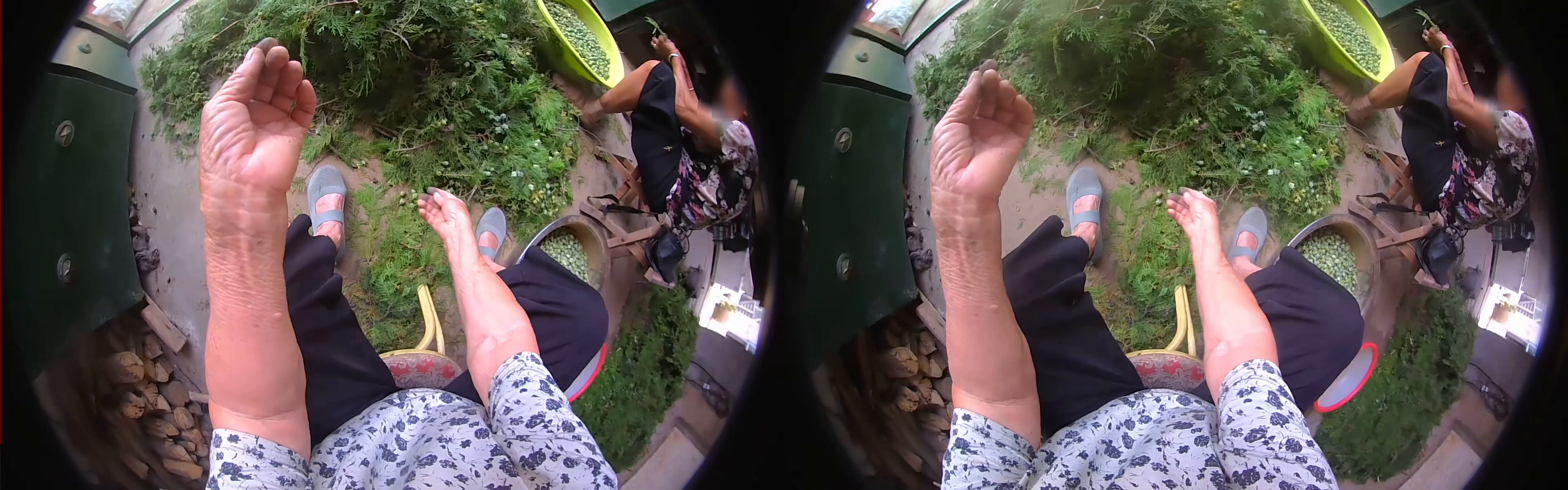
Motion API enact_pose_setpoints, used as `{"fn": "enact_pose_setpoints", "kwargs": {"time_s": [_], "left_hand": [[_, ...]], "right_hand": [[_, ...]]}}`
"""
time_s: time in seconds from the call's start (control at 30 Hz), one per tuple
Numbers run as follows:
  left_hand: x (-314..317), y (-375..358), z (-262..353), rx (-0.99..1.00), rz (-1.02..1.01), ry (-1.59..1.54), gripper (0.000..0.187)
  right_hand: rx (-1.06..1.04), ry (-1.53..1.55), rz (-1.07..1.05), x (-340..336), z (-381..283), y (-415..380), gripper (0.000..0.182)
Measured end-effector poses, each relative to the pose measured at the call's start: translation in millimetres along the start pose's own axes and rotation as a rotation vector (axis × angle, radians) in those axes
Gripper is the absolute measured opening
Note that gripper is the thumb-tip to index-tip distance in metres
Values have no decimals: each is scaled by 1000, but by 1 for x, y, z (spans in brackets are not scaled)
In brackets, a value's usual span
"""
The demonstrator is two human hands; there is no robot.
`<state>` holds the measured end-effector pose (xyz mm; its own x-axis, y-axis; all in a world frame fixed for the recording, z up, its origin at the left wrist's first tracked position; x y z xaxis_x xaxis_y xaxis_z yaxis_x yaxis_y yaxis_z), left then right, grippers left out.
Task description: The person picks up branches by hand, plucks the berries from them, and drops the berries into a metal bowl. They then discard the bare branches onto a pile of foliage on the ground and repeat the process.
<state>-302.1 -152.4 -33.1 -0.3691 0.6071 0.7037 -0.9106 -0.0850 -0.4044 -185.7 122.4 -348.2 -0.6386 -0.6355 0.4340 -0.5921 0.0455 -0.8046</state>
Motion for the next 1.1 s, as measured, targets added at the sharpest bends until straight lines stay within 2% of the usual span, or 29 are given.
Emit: {"fn": "enact_pose_setpoints", "kwargs": {"time_s": [0.1,0.17,0.23,0.3,0.4,0.47,0.53,0.6,0.73,0.83,1.1], "left_hand": [[10,-4,-7,-23,-39,22,13],[13,-6,-10,-30,-56,24,13],[17,-8,-15,-44,-74,24,15],[22,-9,-17,-62,-106,11,16],[27,-11,-22,-83,-124,0,18],[25,-12,-23,-82,-101,29,19],[25,-13,-21,-74,-94,36,19],[27,-12,-21,-66,-98,40,19],[22,-11,-22,-46,-54,71,17],[17,-10,-25,-24,-19,93,15],[30,-19,-51,-41,-11,206,12]], "right_hand": [[57,200,34,48,21,20,28],[23,251,99,66,34,37,30],[30,289,123,80,39,46,32],[16,484,101,95,36,49,30],[18,617,140,97,29,59,25],[29,592,176,90,27,58,26],[-45,468,156,83,17,42,24],[-55,460,135,86,14,11,21],[-40,161,74,95,24,-69,21],[-87,121,7,91,27,-103,19],[-317,-72,-203,112,-41,-168,21]]}}
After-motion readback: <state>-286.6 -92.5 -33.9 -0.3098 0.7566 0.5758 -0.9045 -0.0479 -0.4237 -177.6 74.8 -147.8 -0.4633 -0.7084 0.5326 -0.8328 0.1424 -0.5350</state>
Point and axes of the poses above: each hand's wrist, its own y-axis towards the middle knuckle, its own x-axis out of the palm, z = x × y, the point moved 8 cm from there along y, towards the middle knuckle, and after that the axes turned 8 degrees about y, right-handed, at the moved point
